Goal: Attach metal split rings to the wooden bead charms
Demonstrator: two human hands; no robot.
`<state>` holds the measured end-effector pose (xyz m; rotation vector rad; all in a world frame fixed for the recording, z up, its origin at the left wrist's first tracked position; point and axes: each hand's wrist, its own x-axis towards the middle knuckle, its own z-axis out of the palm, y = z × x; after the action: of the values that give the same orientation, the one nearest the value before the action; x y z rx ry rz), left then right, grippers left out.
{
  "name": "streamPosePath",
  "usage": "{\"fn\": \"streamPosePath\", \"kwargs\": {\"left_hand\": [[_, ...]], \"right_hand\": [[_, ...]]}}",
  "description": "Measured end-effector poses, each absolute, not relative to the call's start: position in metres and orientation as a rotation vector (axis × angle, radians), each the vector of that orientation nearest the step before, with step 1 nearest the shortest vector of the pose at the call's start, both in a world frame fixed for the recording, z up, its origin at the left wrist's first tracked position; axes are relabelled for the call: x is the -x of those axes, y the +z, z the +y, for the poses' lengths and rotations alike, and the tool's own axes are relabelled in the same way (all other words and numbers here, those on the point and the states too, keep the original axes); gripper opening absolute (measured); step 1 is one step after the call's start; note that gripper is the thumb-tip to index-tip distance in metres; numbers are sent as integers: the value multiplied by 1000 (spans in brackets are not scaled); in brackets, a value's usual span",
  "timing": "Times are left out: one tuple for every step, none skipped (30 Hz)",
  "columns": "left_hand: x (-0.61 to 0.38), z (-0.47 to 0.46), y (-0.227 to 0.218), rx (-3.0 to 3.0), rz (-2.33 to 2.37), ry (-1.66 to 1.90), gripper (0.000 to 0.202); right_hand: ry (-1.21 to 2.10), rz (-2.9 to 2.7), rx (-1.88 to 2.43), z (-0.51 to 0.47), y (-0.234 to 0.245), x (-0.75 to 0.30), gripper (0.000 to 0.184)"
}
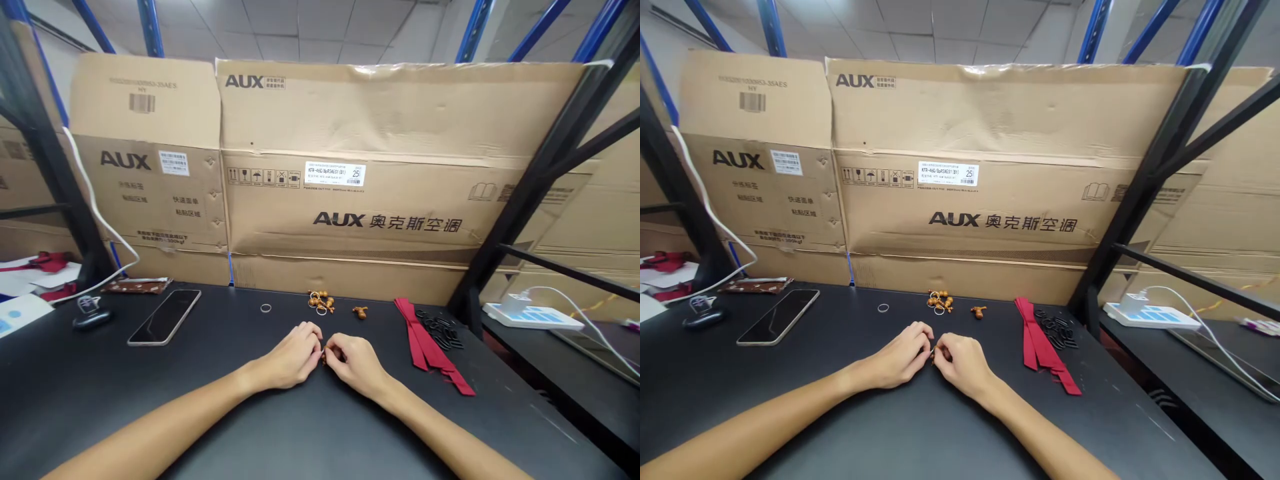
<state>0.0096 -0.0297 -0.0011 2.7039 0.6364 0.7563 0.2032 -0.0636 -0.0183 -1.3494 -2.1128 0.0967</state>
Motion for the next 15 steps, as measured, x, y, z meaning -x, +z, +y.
{"fn": "streamPosePath", "kwargs": {"left_hand": [[-10, -30, -1, -2705, 638, 758, 13], [-10, -30, -1, -2704, 640, 763, 13], [-10, -30, -1, -2700, 640, 766, 13], [-10, -30, -1, -2694, 639, 764, 13], [-10, -29, -1, -2684, 635, 761, 13], [-10, -29, -1, -2670, 630, 761, 13], [-10, -28, -1, -2654, 624, 761, 14], [-10, -27, -2, -2636, 620, 763, 14], [-10, -27, -2, -2619, 616, 767, 15], [-10, -26, -3, -2601, 613, 773, 16], [-9, -25, -3, -2584, 609, 774, 17], [-9, -24, -4, -2564, 605, 774, 17], [-9, -23, -5, -2540, 599, 776, 18], [-9, -22, -5, -2513, 594, 778, 19], [-9, -22, -5, -2483, 591, 781, 20]], "right_hand": [[115, -2104, 1357, -63, -18, -203, 13], [134, -2094, 1363, -63, -18, -202, 13], [149, -2085, 1368, -63, -18, -202, 13], [159, -2076, 1372, -63, -18, -202, 14], [164, -2067, 1375, -63, -18, -201, 14], [170, -2063, 1379, -63, -19, -201, 14], [173, -2059, 1383, -64, -19, -201, 14], [175, -2055, 1386, -64, -19, -201, 14], [178, -2051, 1389, -64, -19, -201, 14], [178, -2047, 1391, -64, -19, -201, 14], [176, -2044, 1392, -64, -19, -201, 15], [172, -2041, 1391, -64, -19, -201, 15], [170, -2040, 1388, -64, -19, -201, 15], [176, -2040, 1381, -63, -19, -201, 15], [192, -2039, 1370, -63, -19, -201, 15]]}}
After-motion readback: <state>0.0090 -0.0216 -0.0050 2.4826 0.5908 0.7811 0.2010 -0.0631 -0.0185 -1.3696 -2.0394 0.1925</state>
